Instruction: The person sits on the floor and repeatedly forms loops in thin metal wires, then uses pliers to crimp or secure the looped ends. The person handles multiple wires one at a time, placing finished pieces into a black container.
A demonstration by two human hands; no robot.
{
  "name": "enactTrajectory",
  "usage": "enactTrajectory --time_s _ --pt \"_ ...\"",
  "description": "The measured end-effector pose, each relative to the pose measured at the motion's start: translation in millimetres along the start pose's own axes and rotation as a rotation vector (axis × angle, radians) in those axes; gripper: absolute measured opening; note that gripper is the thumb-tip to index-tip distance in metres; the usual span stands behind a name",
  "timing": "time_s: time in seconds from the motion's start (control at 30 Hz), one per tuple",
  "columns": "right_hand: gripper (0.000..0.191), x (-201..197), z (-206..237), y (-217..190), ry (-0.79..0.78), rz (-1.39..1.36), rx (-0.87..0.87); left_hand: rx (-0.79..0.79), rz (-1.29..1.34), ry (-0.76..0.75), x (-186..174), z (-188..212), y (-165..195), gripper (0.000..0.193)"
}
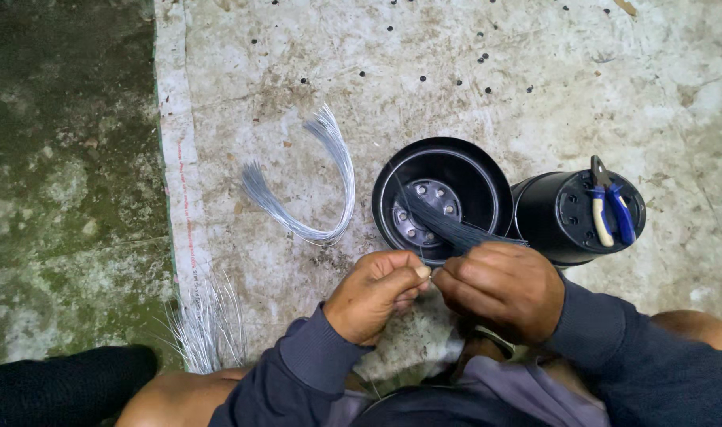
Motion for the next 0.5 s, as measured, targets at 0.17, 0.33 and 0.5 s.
enactTrajectory --time_s 0.17,0.33,0.5 --pt "0.023 12 6 20 0.016 -0.221 0.399 0.402 -0.503 0.186 11 20 40 0.014" --pt "0.017 52 50 42 0.106 -1.072 1.165 0.927 -0.962 0.222 35 45 80 0.005" --pt "0.013 76 77 47 0.231 -1.296 1.325 1.045 -1.133 0.202 44 46 82 0.005"
Point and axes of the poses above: each hand's wrist, its own z-axis away from the middle knuckle, its own x-axis out of the palm, y = z × x, the point moved 5 cm from there along -z, towards the middle knuckle, and after that the axes turned 8 degrees about y, right-handed, at the moved point
